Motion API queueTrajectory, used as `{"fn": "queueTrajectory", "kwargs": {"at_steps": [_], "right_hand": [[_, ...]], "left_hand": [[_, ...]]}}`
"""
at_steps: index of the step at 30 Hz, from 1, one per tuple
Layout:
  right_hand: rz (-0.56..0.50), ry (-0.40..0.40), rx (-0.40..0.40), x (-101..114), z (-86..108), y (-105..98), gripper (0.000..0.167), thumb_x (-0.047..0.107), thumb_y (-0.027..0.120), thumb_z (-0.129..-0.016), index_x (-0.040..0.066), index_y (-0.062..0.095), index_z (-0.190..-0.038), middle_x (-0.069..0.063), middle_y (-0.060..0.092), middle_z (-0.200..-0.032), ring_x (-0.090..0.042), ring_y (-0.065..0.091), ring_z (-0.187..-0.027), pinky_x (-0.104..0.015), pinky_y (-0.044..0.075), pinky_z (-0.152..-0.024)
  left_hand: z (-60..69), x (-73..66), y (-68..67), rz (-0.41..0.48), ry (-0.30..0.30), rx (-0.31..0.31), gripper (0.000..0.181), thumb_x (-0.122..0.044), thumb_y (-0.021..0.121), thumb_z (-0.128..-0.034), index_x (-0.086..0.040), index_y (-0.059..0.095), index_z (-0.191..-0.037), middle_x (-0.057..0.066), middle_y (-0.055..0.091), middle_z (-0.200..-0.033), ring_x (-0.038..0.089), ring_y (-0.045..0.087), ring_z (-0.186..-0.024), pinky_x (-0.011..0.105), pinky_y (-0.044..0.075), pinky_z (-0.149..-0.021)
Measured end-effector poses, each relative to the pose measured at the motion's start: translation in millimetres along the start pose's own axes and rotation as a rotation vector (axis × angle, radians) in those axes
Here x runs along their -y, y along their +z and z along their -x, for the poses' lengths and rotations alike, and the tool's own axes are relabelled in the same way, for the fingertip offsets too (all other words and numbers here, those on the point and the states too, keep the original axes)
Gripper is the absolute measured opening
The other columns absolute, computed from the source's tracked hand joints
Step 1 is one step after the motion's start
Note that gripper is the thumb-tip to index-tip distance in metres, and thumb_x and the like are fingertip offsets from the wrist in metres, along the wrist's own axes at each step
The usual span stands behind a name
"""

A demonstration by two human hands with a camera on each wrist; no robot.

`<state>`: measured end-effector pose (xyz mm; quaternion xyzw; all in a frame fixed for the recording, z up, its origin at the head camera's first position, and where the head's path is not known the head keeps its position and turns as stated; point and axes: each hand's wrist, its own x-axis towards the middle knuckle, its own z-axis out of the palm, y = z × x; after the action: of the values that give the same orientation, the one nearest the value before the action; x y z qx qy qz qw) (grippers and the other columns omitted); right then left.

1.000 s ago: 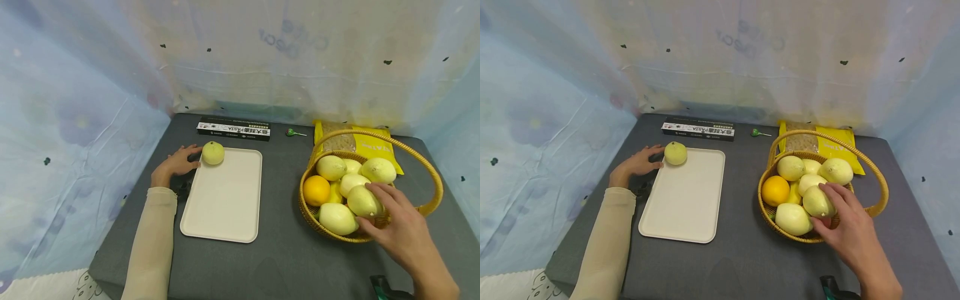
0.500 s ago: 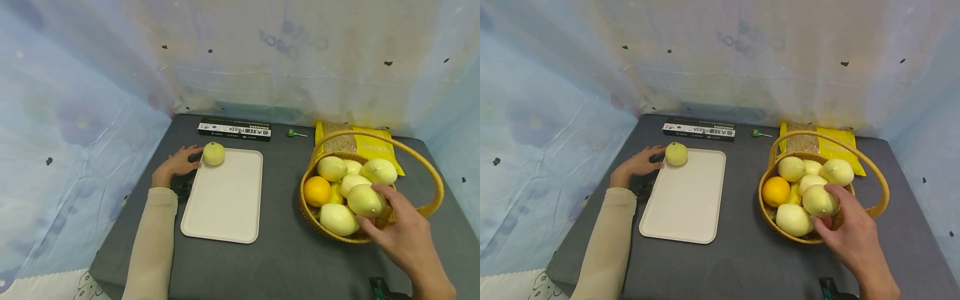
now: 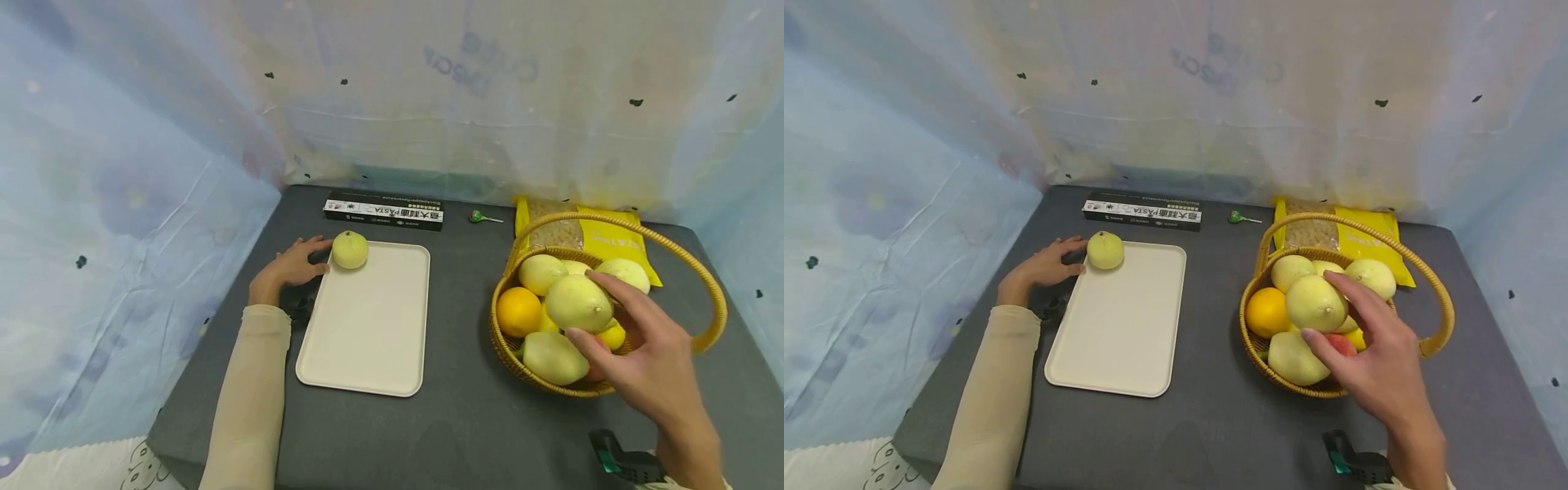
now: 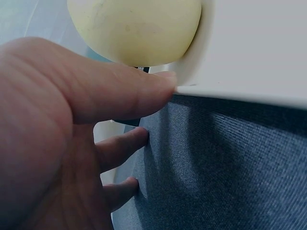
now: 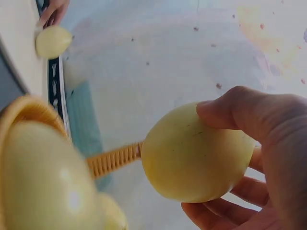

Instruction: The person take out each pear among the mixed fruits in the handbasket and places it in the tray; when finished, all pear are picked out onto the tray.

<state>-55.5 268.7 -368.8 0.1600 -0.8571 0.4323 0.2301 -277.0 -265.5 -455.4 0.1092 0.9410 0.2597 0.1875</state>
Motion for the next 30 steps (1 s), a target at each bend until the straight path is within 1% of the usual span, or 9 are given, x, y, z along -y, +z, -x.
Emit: {"fn": "queueTrajectory", "kwargs": {"at_steps": [4, 6, 8, 11, 17, 18, 22, 26, 30], "right_hand": [[-0.105, -0.067, 0.023, 7.4, -17.7, 10.2, 0.094, -0.03, 0.086, -0.062, -0.005, 0.063, -0.15, -0.018, 0.067, -0.147, -0.011, 0.071, -0.124, -0.015, 0.055, -0.106], [-0.164, -0.1, 0.031, 9.1, -25.2, 17.1, 0.093, -0.032, 0.084, -0.061, -0.009, 0.063, -0.148, -0.021, 0.067, -0.145, -0.013, 0.072, -0.123, -0.017, 0.056, -0.105], [-0.223, -0.109, 0.048, 11.4, -32.0, 24.4, 0.091, -0.032, 0.083, -0.064, -0.01, 0.062, -0.149, -0.022, 0.067, -0.146, -0.016, 0.072, -0.125, -0.018, 0.057, -0.105], [-0.276, -0.11, 0.079, 15.1, -42.8, 36.4, 0.088, -0.03, 0.083, -0.068, -0.007, 0.061, -0.151, -0.021, 0.067, -0.146, -0.017, 0.072, -0.123, -0.019, 0.059, -0.103], [-0.323, -0.066, 0.155, 27.1, -65.1, 64.5, 0.089, -0.024, 0.085, -0.076, 0.007, 0.061, -0.156, -0.014, 0.066, -0.152, -0.016, 0.071, -0.126, -0.022, 0.059, -0.106], [-0.34, -0.059, 0.161, 28.8, -68.6, 70.4, 0.088, -0.023, 0.085, -0.077, 0.008, 0.061, -0.156, -0.013, 0.066, -0.151, -0.016, 0.071, -0.125, -0.022, 0.06, -0.103], [-0.427, -0.049, 0.153, 34.9, -82.7, 98.0, 0.081, -0.017, 0.085, -0.083, 0.008, 0.061, -0.156, -0.012, 0.065, -0.153, -0.017, 0.07, -0.128, -0.024, 0.06, -0.103], [-0.522, -0.041, 0.124, 41.6, -98.8, 127.0, 0.076, -0.011, 0.086, -0.086, 0.008, 0.062, -0.155, -0.012, 0.064, -0.154, -0.021, 0.066, -0.137, -0.026, 0.058, -0.109], [-0.567, -0.028, 0.108, 45.9, -113.0, 152.2, 0.074, -0.007, 0.087, -0.086, 0.009, 0.063, -0.154, -0.009, 0.066, -0.151, -0.023, 0.067, -0.135, -0.029, 0.059, -0.109]], "left_hand": [[0.1, -0.5, -0.7, 0.006, 0.0, 0.004, 0.071, -0.031, 0.063, -0.1111, -0.019, 0.034, -0.175, 0.019, 0.013, -0.184, 0.056, -0.004, -0.167, 0.093, -0.006, -0.117], [0.3, -0.8, -0.6, 0.007, 0.002, 0.006, 0.071, -0.03, 0.062, -0.111, -0.019, 0.033, -0.175, 0.019, 0.013, -0.184, 0.056, -0.004, -0.167, 0.093, -0.006, -0.117], [0.0, -0.9, -0.3, 0.007, 0.003, 0.007, 0.071, -0.03, 0.062, -0.111, -0.019, 0.033, -0.175, 0.019, 0.013, -0.184, 0.056, -0.004, -0.168, 0.093, -0.006, -0.117], [-0.5, -0.4, 0.2, 0.003, -0.003, 0.008, 0.071, -0.03, 0.062, -0.1108, -0.019, 0.033, -0.175, 0.018, 0.013, -0.184, 0.055, -0.004, -0.168, 0.092, -0.006, -0.118], [0.2, -0.3, -0.1, 0.003, -0.012, 0.002, 0.071, -0.03, 0.062, -0.1108, -0.02, 0.033, -0.175, 0.018, 0.013, -0.185, 0.055, -0.004, -0.168, 0.092, -0.006, -0.119], [0.3, -0.1, -0.4, 0.003, -0.011, 0.001, 0.071, -0.03, 0.062, -0.1107, -0.02, 0.033, -0.175, 0.018, 0.013, -0.184, 0.055, -0.004, -0.168, 0.092, -0.006, -0.119], [0.3, 1.1, -0.6, 0.0, -0.017, 0.0, 0.071, -0.03, 0.063, -0.1106, -0.02, 0.034, -0.175, 0.018, 0.014, -0.184, 0.054, -0.004, -0.168, 0.092, -0.006, -0.119], [-0.2, 2.9, 0.5, 0.005, -0.019, -0.002, 0.071, -0.03, 0.063, -0.1109, -0.021, 0.034, -0.175, 0.017, 0.013, -0.185, 0.054, -0.005, -0.168, 0.092, -0.007, -0.118], [-0.4, 3.9, 1.3, 0.015, -0.017, 0.0, 0.07, -0.031, 0.063, -0.1112, -0.022, 0.034, -0.175, 0.017, 0.013, -0.185, 0.054, -0.006, -0.168, 0.092, -0.008, -0.118]]}}
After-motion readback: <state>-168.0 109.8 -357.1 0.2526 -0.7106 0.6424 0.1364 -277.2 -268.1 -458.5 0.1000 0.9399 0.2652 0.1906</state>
